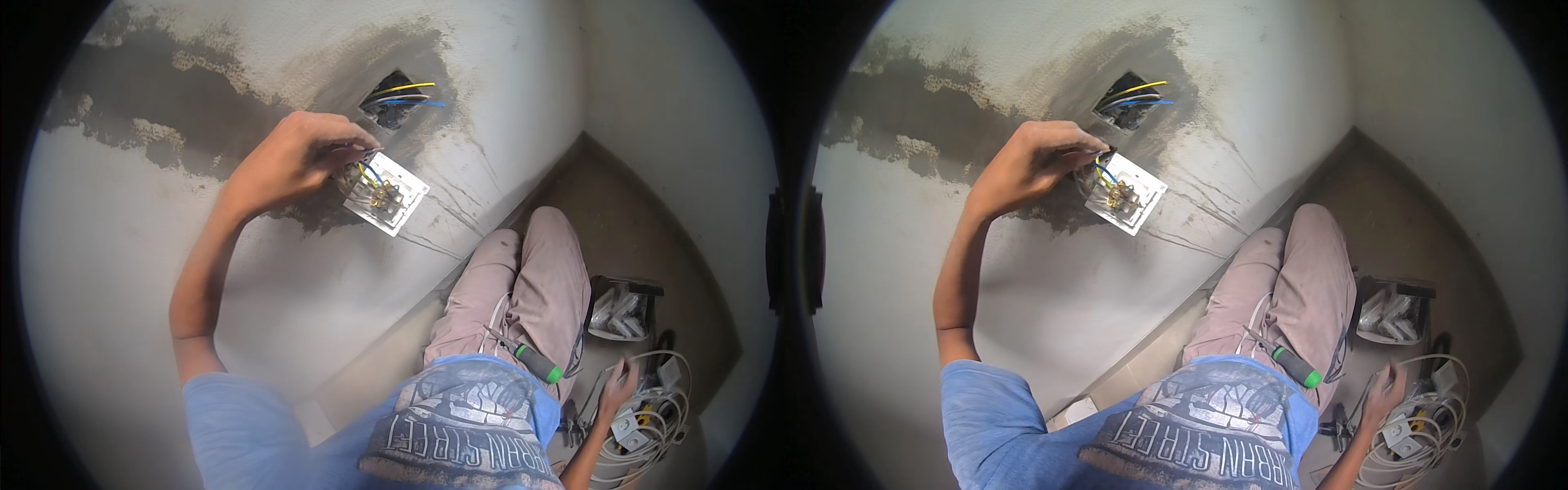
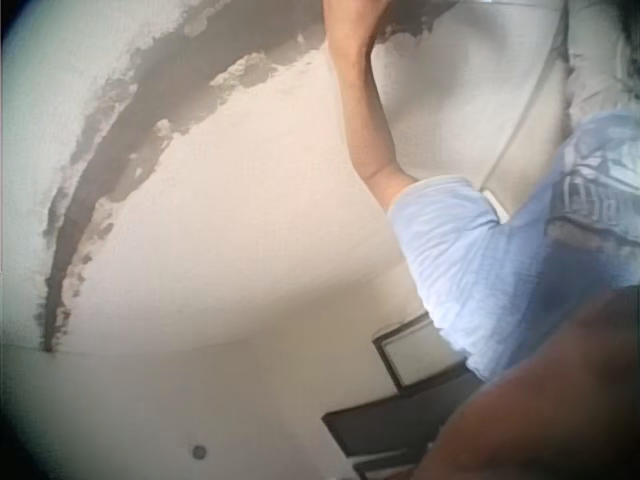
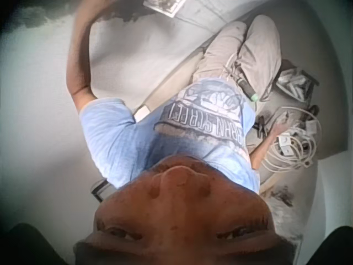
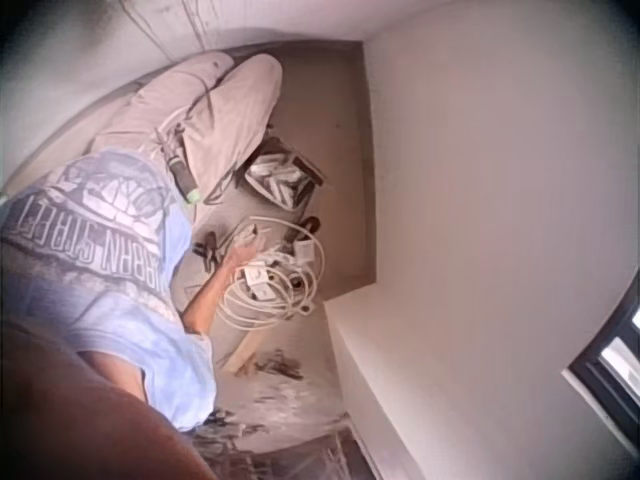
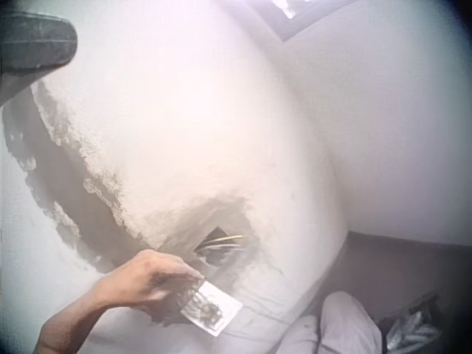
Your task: The person connects electrical wires to an electrical socket using a screwdriver and pliers, then positions the socket inside a wall mounting box.
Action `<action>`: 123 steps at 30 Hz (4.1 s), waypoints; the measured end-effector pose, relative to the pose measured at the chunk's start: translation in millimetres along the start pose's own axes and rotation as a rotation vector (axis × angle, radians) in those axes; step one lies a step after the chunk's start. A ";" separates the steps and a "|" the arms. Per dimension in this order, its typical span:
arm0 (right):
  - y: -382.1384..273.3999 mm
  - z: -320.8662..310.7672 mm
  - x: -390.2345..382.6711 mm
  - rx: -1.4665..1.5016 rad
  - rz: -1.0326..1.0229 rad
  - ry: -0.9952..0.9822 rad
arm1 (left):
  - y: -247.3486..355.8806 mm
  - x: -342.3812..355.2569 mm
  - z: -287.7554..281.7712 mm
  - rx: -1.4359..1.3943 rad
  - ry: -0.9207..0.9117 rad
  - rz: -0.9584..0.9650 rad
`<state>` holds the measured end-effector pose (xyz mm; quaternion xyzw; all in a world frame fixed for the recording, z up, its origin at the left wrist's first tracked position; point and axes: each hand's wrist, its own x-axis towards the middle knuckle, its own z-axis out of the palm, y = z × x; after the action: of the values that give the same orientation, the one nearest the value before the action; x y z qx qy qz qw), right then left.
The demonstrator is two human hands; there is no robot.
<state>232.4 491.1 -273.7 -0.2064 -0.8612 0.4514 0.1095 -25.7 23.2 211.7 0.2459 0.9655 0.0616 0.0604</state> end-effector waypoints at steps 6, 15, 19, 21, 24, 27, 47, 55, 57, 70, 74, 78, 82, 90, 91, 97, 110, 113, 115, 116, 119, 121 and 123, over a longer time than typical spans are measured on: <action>-327.6 107.8 88.7 0.556 -0.656 -0.472 | -0.3 9.5 -8.8 0.419 -0.150 0.234; -484.1 170.0 124.8 0.870 -0.649 -0.178 | -6.9 -23.5 -18.0 0.588 -0.092 0.240; -492.4 181.7 126.1 0.685 -0.858 -0.032 | -16.0 -21.5 -8.4 0.618 -0.058 0.292; -490.9 181.2 121.1 0.712 -0.874 -0.028 | -19.1 -22.2 -3.6 0.634 -0.039 0.310; -485.3 186.5 125.1 0.750 -0.821 -0.054 | -19.5 -22.7 0.0 0.632 0.006 0.320; -483.9 202.7 137.1 0.960 -0.570 -0.216 | -18.0 -21.7 1.2 0.584 0.055 0.287; -489.0 146.0 122.7 0.904 -0.825 -0.070 | -24.9 -0.9 29.8 0.380 0.139 0.254; -522.5 156.3 135.4 0.485 -1.186 -0.374 | -21.1 -25.1 70.0 0.006 0.646 0.093; -527.8 152.5 139.3 0.407 -1.228 -0.415 | -6.0 -45.3 98.7 -0.121 0.900 0.015; -571.7 138.3 146.5 0.023 -1.326 -0.667 | 16.3 -21.6 227.7 -1.854 0.986 -0.181; -580.9 146.3 154.0 -0.008 -1.280 -0.776 | 15.3 -3.1 233.0 -1.605 1.106 -0.175; -588.1 138.7 154.6 -0.002 -1.005 -1.073 | 23.1 5.6 232.1 -1.643 1.215 -0.164; -589.6 135.2 156.3 0.004 -0.875 -1.150 | 26.7 13.1 232.5 -1.734 1.239 -0.157; -582.5 139.7 153.7 0.033 -1.010 -0.993 | 14.2 13.2 244.9 -1.667 1.264 -0.133; -581.1 141.3 156.4 0.108 -0.927 -1.072 | 14.8 12.3 242.0 -1.686 1.252 -0.137; -578.3 150.4 159.9 0.123 -0.782 -1.271 | 21.4 12.4 232.2 -1.752 1.257 -0.200; -592.4 138.8 153.1 0.033 -1.122 -1.048 | 19.6 12.0 237.4 -1.702 1.301 -0.217; -591.9 136.0 162.3 0.027 -1.190 -1.090 | 17.7 11.1 236.8 -1.692 1.259 -0.217; -592.8 135.6 166.5 0.014 -1.118 -1.175 | 16.3 10.7 237.2 -1.688 1.236 -0.228; -593.1 136.9 167.8 0.018 -1.029 -1.243 | 15.9 10.1 237.2 -1.684 1.226 -0.235; -591.8 140.0 167.9 0.054 -0.880 -1.348 | 19.9 13.5 233.2 -1.711 1.282 -0.242; -591.3 139.1 166.3 0.074 -0.812 -1.370 | 21.8 14.3 232.3 -1.736 1.276 -0.244; -589.3 137.6 165.2 0.099 -0.788 -1.363 | 24.0 16.2 231.5 -1.757 1.283 -0.253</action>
<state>-117.5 166.4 133.2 0.4415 -0.7269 0.4441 -0.2817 5.4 72.6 -14.2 -0.0619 0.4548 0.8386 -0.2933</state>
